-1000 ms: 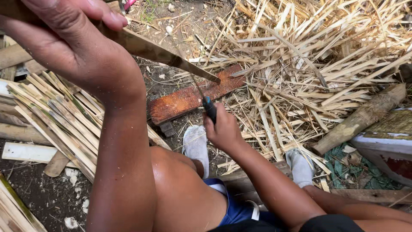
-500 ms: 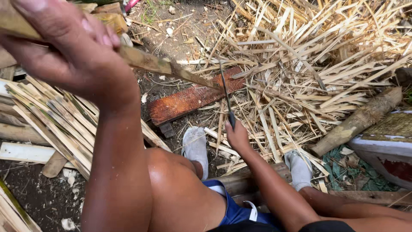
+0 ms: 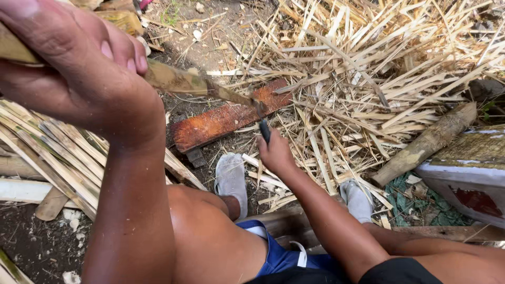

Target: The person splits bamboo strips into thinner pieces using a knife and a wooden block. They repeatedly position a strip on the block and draw the knife along it to separate layers, then set the finished pieces aside.

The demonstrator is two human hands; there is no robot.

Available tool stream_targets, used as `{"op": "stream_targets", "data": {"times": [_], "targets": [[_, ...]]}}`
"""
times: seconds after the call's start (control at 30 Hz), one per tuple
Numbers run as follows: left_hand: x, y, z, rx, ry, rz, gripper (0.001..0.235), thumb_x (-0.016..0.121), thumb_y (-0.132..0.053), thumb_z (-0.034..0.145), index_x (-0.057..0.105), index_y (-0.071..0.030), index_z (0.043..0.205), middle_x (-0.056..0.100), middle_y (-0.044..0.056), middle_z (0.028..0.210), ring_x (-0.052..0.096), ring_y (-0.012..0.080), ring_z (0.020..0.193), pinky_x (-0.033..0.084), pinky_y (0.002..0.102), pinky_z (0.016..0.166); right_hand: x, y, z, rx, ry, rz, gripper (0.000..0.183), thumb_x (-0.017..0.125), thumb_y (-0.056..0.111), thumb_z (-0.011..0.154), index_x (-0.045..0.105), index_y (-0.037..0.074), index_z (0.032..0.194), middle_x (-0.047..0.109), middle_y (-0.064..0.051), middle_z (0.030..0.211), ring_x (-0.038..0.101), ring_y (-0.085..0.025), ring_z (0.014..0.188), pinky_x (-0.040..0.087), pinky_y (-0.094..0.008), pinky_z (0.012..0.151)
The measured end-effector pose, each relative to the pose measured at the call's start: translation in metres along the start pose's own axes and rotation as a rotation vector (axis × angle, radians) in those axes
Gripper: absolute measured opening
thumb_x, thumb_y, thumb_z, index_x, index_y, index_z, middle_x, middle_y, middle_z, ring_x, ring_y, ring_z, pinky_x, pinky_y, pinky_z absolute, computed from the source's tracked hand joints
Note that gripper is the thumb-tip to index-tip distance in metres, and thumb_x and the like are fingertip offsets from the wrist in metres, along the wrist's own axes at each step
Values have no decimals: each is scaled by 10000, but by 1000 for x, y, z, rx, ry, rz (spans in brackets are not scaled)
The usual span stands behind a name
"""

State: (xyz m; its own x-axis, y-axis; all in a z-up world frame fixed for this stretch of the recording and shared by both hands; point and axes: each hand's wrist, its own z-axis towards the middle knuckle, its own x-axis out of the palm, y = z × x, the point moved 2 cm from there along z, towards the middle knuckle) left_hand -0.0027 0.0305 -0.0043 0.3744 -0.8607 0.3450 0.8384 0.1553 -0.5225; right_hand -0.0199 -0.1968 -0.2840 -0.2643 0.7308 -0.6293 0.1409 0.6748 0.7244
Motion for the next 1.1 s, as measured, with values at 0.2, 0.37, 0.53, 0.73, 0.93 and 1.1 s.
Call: {"op": "stream_targets", "data": {"times": [0.2, 0.37, 0.53, 0.73, 0.93, 1.1], "targets": [[1, -1, -8, -92, 22, -11, 341, 498, -279, 1247, 436, -12, 1044, 421, 107, 683, 440, 210, 520, 422, 353, 516, -2, 7, -10, -277, 17, 119, 302, 508, 224, 997, 482, -23, 1168, 695, -165, 781, 735, -297, 638, 599, -448, 597], [6, -12, 3, -115, 22, -66, 371, 510, -272, 1251, 432, -3, 1008, 406, 101, 673, 422, 205, 509, 403, 358, 505, -11, 1, 18, -12, -48, -86, 301, 615, 262, 1022, 524, -14, 1100, 682, -203, 773, 694, -385, 649, 571, -488, 580], [1, -8, 2, -166, 27, -83, 403, 522, -266, 1254, 428, 6, 973, 391, 94, 663, 405, 201, 499, 384, 364, 494, -14, 31, -40, -607, -129, 184, 277, 605, 200, 960, 538, -19, 1117, 699, -202, 742, 722, -386, 647, 572, -476, 603], [1, -16, 3, -169, -1, -89, 443, 537, -258, 1259, 423, 17, 931, 374, 87, 650, 384, 195, 487, 361, 370, 481, 3, -34, 43, -5, -60, -147, 307, 635, 275, 995, 575, -13, 1080, 680, -225, 816, 702, -414, 746, 566, -512, 674], [27, -14, 14, 148, -15, 132, 343, 542, -292, 1178, 499, -19, 975, 452, 53, 717, 456, 140, 472, 420, 311, 461, 22, -37, 59, 26, 163, 42, 425, 554, 344, 999, 461, 27, 1265, 671, -164, 826, 692, -313, 711, 577, -476, 631], [58, 11, 20, 277, -45, 176, 277, 555, -283, 1125, 469, -58, 989, 494, 40, 796, 479, 109, 584, 400, 267, 532, 2, -12, 33, 24, 40, 35, 345, 445, 368, 1071, 528, 55, 1189, 602, -55, 687, 575, -207, 565, 471, -383, 504]]}}
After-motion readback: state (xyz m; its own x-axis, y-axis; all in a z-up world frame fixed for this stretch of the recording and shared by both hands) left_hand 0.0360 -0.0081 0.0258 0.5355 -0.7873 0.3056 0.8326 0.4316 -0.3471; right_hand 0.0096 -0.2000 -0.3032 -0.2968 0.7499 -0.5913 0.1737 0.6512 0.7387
